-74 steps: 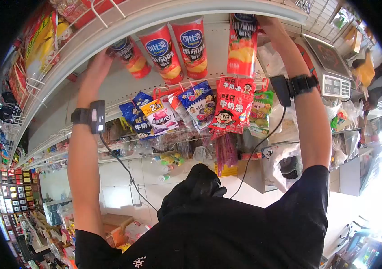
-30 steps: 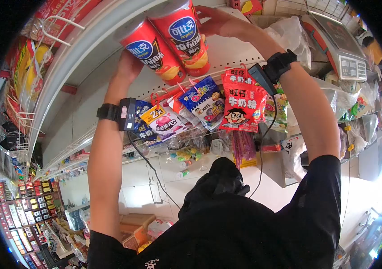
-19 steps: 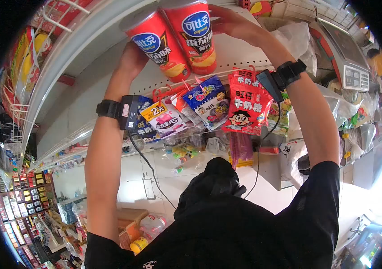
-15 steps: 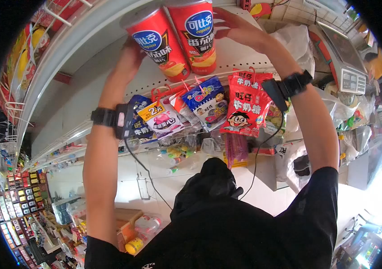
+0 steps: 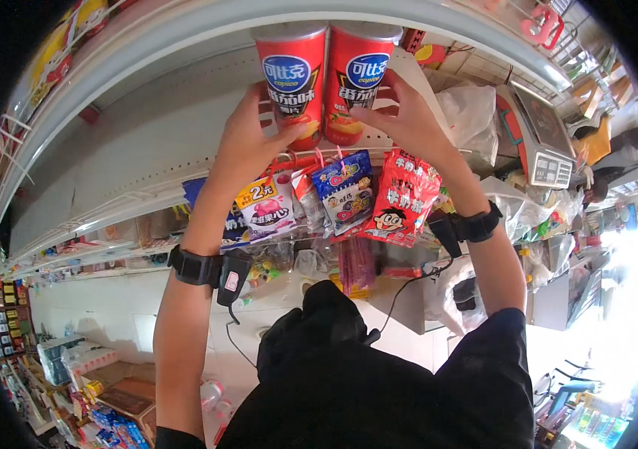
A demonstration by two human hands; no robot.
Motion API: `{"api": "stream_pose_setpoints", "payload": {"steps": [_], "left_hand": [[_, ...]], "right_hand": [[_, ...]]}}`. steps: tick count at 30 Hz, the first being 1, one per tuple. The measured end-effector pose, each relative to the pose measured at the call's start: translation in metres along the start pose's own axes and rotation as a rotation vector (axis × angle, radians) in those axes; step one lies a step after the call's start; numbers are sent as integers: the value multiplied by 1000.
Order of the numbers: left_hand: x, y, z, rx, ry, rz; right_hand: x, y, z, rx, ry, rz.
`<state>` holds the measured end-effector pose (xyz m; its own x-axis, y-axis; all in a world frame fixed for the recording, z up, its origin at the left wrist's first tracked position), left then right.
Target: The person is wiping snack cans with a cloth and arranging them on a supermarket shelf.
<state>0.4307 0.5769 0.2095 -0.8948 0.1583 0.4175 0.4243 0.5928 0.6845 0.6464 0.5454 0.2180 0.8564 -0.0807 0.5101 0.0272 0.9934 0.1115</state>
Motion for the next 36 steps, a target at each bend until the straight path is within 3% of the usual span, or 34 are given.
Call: {"api": "stream_pose_setpoints", "payload": {"steps": [12,14,20,29,36], "left_hand": [[8,3,-4,6,214,-26],[0,1,1,155,-103,-4],[0,3,-3,174,-2,74],[-1,4,-10,66,28,1],[-3,2,-1,92,57,56]], "right_hand": [[-3,2,9,-17,-51,-19],[-4,0,15,46,8,1],[4,-3,14,29,-92,-25],[6,-2,9,85,-124,-36],[7,-5,11,127,-146,-58]]}}
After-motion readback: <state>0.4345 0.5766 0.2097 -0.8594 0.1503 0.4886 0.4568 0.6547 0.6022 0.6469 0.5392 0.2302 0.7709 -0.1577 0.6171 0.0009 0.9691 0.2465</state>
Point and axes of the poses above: each hand's wrist, its own y-axis towards the middle knuckle, its own x-axis out of the back of the hand, z = x × y, the point moved 9 cm from there along y, towards the middle knuckle, and after that the axes turned 14 degrees about -x, right-handed, at the moved point
